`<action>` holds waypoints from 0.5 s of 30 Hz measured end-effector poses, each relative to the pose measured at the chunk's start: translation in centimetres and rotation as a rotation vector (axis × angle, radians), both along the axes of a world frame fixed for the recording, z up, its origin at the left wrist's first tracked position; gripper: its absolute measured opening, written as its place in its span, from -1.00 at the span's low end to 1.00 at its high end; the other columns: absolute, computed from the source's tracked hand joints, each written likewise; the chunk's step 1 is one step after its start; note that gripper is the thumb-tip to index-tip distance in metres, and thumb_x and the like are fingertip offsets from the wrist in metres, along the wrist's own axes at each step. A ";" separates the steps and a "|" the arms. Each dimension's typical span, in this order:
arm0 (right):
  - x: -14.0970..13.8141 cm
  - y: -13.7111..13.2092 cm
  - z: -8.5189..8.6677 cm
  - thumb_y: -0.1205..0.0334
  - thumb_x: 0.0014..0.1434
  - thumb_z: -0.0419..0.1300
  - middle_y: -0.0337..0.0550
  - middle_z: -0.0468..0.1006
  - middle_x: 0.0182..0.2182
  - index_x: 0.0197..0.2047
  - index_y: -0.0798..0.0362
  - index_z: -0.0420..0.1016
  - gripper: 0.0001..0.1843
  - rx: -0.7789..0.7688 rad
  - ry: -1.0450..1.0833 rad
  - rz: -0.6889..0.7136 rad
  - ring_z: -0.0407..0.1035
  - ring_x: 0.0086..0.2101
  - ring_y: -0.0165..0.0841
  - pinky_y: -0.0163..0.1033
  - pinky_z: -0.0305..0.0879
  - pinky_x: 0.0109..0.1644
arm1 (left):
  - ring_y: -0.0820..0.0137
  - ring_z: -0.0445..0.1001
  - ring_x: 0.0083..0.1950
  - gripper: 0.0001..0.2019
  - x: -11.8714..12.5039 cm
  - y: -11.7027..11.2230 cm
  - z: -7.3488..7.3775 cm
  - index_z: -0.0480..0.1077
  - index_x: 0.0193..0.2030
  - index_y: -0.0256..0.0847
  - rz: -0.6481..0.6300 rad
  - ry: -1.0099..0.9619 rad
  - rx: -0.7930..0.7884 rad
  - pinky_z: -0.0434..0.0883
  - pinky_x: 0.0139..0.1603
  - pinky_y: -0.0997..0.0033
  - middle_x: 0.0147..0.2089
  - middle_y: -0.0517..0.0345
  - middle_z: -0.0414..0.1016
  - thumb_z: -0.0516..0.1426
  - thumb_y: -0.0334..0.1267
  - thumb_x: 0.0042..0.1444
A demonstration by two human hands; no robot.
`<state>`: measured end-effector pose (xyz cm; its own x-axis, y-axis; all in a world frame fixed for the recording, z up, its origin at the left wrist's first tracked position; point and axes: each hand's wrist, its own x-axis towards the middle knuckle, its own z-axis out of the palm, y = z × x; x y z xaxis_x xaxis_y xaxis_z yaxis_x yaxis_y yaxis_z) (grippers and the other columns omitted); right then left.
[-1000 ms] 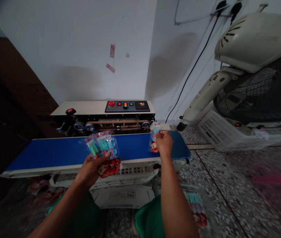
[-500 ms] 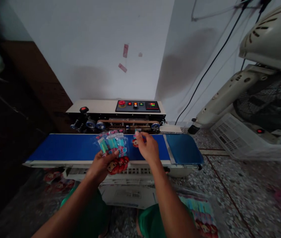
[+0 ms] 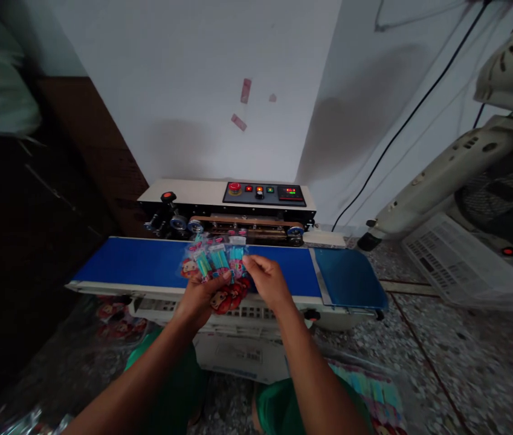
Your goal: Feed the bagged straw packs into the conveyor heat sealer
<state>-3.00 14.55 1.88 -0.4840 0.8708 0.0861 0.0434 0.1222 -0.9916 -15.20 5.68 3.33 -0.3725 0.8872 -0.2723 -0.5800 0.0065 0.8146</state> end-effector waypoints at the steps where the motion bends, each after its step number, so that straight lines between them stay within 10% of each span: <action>1: 0.0 0.0 0.0 -0.09 0.09 0.16 -0.25 0.49 -0.44 -0.37 0.06 0.52 -0.64 0.009 0.025 -0.041 0.30 -0.36 -0.36 -0.28 0.20 -0.24 | 0.29 0.52 -0.54 -0.67 0.0 0.0 0.0 0.50 -0.32 -0.34 0.001 0.002 -0.020 0.45 -0.46 0.31 -0.47 0.02 0.58 0.38 -0.25 -0.26; 15: 8.4 6.5 -1.4 -0.04 0.19 -0.03 -0.02 0.55 -0.41 -0.23 0.15 0.52 -0.54 0.368 -0.526 -0.833 0.37 -0.39 -0.27 -0.28 0.16 -0.31 | 0.38 0.49 -0.56 -0.71 -0.9 -0.5 -0.1 0.45 -0.43 -0.31 -0.026 0.015 -0.077 0.43 -0.51 0.42 -0.52 0.10 0.53 0.39 -0.28 -0.31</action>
<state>5.37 21.04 0.45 0.2024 0.9085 0.3656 0.6663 0.1458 -0.7313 -16.15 5.16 3.18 -0.3546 0.8730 -0.3348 -0.5662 0.0844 0.8199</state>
